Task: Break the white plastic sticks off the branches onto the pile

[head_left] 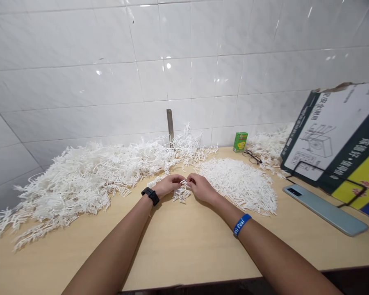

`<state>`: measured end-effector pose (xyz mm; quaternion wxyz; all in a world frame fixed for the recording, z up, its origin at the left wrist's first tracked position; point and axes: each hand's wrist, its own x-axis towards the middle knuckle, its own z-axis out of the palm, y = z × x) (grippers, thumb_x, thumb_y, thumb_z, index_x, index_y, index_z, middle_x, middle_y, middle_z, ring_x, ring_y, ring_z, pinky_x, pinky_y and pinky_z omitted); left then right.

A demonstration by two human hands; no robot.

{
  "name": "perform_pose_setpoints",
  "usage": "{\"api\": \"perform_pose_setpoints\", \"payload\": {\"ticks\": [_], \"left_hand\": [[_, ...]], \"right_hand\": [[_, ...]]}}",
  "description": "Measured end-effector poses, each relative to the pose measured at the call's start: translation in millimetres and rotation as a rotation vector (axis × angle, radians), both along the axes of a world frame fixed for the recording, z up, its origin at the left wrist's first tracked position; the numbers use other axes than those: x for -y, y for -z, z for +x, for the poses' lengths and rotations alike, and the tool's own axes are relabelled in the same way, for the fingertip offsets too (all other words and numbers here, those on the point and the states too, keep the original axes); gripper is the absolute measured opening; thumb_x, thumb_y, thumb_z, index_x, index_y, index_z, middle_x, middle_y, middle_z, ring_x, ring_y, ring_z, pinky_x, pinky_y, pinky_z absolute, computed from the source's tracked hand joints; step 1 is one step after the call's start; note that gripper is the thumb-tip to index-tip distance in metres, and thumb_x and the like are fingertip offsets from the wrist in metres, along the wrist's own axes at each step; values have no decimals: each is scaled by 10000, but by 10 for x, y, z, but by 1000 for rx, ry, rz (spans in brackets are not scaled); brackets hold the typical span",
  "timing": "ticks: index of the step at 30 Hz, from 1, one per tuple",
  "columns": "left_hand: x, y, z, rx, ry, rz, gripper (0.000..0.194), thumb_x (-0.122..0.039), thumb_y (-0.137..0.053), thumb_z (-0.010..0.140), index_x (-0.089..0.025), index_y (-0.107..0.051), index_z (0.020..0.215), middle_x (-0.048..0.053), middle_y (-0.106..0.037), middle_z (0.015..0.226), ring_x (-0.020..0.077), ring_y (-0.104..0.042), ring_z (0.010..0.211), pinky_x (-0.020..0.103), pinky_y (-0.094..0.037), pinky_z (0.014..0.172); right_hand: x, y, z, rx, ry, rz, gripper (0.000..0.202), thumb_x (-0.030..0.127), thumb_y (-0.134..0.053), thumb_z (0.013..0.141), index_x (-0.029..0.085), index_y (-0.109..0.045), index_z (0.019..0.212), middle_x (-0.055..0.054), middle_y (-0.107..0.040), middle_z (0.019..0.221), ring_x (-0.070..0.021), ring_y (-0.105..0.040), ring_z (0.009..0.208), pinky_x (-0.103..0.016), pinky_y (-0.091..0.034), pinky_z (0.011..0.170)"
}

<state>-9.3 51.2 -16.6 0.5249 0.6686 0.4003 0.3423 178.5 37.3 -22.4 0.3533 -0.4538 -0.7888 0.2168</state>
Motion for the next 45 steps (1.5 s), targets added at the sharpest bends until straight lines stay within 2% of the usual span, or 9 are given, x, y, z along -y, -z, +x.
{"api": "perform_pose_setpoints", "payload": {"ticks": [6,10,16,20,25,30,38,45], "left_hand": [[1,7,18,-108,58,104,289,-186,-629,647,-164,-664,932,21,-619,800,116,-512,665,234,-380,608],[11,10,59,-205,-30,194,283,-213,-643,644,-164,-657,923,-4,-581,717,113,-471,616,237,-358,582],[22,19,115,-170,-154,188,241,-295,-695,642,-158,-597,814,-34,-520,632,107,-449,582,237,-343,553],[35,6,121,-140,-207,164,322,-332,-696,656,-163,-593,911,-57,-476,622,96,-410,551,235,-312,538],[61,-8,118,-110,-276,105,424,-369,-690,688,-176,-533,1032,-35,-546,698,105,-465,570,241,-339,556],[14,44,130,-56,-356,125,367,-352,-725,664,-181,-513,910,-19,-552,733,123,-528,655,245,-388,615],[-14,53,116,-107,-451,222,322,-396,-712,648,-189,-474,714,-39,-488,676,115,-446,623,249,-344,618],[11,48,124,-170,-436,238,310,-385,-690,652,-191,-449,640,-54,-436,591,107,-389,564,247,-307,567]], "right_hand": [[-2,13,9,-15,-10,-10,90,187,-458,824,182,-519,758,-8,-564,758,-145,-492,712,-250,-325,635],[-16,22,10,-36,-22,0,99,201,-461,819,182,-521,742,-4,-557,737,-142,-481,694,-250,-325,628],[-21,-5,18,-120,7,4,124,230,-451,822,186,-539,746,-1,-555,704,-146,-485,678,-255,-341,630],[-48,11,28,-188,50,0,129,260,-458,824,187,-549,768,-3,-570,713,-149,-493,679,-259,-354,639],[-78,35,37,-216,82,5,139,285,-466,829,189,-549,773,-12,-591,739,-156,-507,698,-264,-365,655],[-65,22,39,-222,95,17,137,283,-462,829,192,-548,773,-12,-592,735,-154,-505,688,-259,-360,639],[-53,30,35,-144,74,-24,133,253,-462,828,190,-574,793,-5,-596,721,-149,-505,681,-250,-352,622],[4,19,10,82,-7,-33,197,253,-503,859,183,-641,982,-30,-647,796,-147,-543,703,-250,-352,638]]}}
